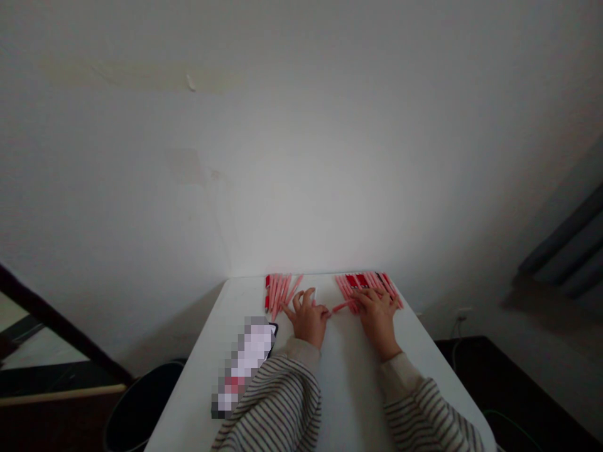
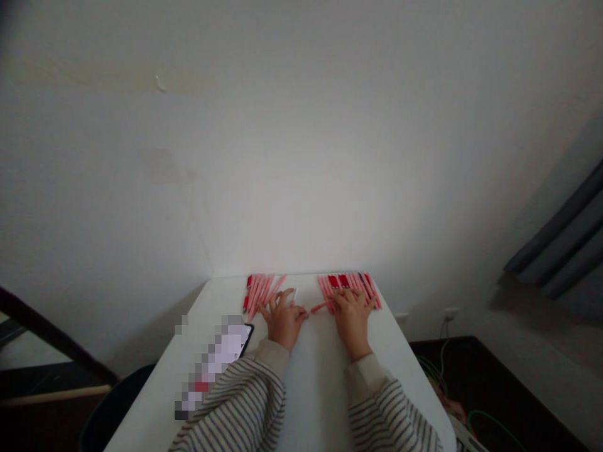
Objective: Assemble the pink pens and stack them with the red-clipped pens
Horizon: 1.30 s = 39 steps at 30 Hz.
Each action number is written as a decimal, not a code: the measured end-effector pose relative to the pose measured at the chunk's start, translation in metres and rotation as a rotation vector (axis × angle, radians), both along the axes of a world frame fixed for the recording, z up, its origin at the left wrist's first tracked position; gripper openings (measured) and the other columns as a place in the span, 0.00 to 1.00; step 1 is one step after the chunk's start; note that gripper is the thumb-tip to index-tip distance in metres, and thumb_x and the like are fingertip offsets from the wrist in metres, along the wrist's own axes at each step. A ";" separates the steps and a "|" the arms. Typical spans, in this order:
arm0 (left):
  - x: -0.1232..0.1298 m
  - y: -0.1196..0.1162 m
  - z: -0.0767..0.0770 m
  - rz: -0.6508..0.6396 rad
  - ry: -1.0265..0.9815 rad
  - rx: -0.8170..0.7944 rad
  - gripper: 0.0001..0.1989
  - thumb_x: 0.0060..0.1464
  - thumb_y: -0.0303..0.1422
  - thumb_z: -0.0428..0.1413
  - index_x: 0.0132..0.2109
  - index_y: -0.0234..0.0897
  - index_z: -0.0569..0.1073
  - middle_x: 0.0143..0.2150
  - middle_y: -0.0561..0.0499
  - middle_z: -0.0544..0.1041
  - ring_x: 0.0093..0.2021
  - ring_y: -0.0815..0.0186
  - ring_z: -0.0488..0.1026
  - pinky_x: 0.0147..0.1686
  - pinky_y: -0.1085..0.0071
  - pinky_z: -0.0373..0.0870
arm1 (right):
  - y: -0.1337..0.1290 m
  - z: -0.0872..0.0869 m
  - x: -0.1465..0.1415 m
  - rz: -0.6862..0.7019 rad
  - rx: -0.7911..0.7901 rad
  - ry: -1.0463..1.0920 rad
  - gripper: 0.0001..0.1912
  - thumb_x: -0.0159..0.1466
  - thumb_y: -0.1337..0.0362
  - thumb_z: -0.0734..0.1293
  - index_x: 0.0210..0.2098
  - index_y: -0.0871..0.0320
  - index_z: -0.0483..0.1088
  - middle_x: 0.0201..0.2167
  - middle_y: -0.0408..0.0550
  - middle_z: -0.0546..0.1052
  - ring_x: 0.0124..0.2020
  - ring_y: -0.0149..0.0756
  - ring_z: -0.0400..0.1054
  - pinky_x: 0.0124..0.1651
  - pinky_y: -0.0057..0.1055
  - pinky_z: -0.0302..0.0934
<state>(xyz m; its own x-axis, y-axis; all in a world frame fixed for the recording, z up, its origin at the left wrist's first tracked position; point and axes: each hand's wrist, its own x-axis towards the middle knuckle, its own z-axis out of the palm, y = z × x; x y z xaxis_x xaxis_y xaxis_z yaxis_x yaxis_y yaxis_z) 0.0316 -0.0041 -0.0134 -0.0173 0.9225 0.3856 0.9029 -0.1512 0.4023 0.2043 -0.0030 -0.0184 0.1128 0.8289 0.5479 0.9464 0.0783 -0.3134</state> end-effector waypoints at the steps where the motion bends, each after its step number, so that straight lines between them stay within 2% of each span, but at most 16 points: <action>1: 0.000 0.000 0.000 0.004 -0.004 0.004 0.05 0.43 0.39 0.63 0.31 0.53 0.78 0.60 0.58 0.66 0.61 0.53 0.54 0.59 0.32 0.32 | 0.000 0.000 0.000 -0.003 -0.008 0.005 0.12 0.63 0.64 0.62 0.42 0.45 0.74 0.46 0.45 0.75 0.52 0.46 0.55 0.59 0.59 0.32; 8: 0.005 0.005 0.000 0.015 0.005 0.010 0.06 0.42 0.39 0.64 0.30 0.47 0.77 0.59 0.55 0.66 0.61 0.55 0.55 0.60 0.35 0.32 | -0.001 -0.001 0.001 -0.010 -0.032 0.005 0.14 0.63 0.66 0.61 0.43 0.44 0.74 0.46 0.45 0.74 0.52 0.45 0.55 0.59 0.57 0.33; 16: 0.005 0.005 -0.002 0.042 -0.003 0.060 0.07 0.43 0.39 0.63 0.29 0.44 0.76 0.57 0.54 0.68 0.60 0.55 0.56 0.60 0.34 0.34 | 0.003 -0.007 0.005 -0.077 -0.027 0.052 0.13 0.62 0.63 0.62 0.42 0.42 0.75 0.45 0.48 0.71 0.50 0.46 0.55 0.55 0.50 0.42; 22: 0.004 0.004 -0.002 0.073 -0.043 0.042 0.06 0.43 0.39 0.63 0.30 0.45 0.76 0.56 0.55 0.68 0.60 0.56 0.56 0.61 0.37 0.35 | 0.003 -0.006 0.005 -0.014 -0.051 0.093 0.14 0.61 0.68 0.62 0.41 0.45 0.76 0.44 0.48 0.71 0.49 0.45 0.55 0.52 0.47 0.44; 26: 0.003 0.001 0.000 0.088 -0.059 0.024 0.05 0.44 0.38 0.63 0.31 0.46 0.76 0.55 0.54 0.69 0.60 0.55 0.56 0.60 0.37 0.38 | 0.000 -0.003 -0.002 0.043 -0.079 0.091 0.13 0.61 0.67 0.62 0.38 0.45 0.76 0.44 0.47 0.72 0.50 0.45 0.55 0.54 0.51 0.42; 31: -0.001 -0.002 0.003 0.111 -0.069 0.030 0.04 0.47 0.38 0.60 0.33 0.47 0.76 0.54 0.53 0.70 0.59 0.56 0.58 0.60 0.40 0.43 | -0.004 0.002 -0.013 0.142 -0.109 0.036 0.12 0.63 0.64 0.62 0.38 0.43 0.76 0.42 0.46 0.74 0.53 0.46 0.55 0.58 0.59 0.34; 39: -0.006 -0.004 0.001 0.166 -0.035 0.062 0.07 0.49 0.35 0.57 0.37 0.46 0.76 0.53 0.51 0.70 0.58 0.55 0.59 0.60 0.45 0.45 | 0.005 0.008 -0.024 0.210 -0.143 -0.027 0.11 0.62 0.63 0.63 0.38 0.40 0.76 0.41 0.42 0.76 0.51 0.43 0.57 0.59 0.59 0.32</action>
<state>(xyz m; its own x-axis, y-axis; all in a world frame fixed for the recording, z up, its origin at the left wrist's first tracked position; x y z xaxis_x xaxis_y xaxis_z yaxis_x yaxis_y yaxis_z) 0.0253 -0.0080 -0.0123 -0.1819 0.8804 0.4380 0.9031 -0.0267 0.4286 0.1804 0.0023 -0.0107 -0.0837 0.9020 0.4236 0.9222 0.2312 -0.3100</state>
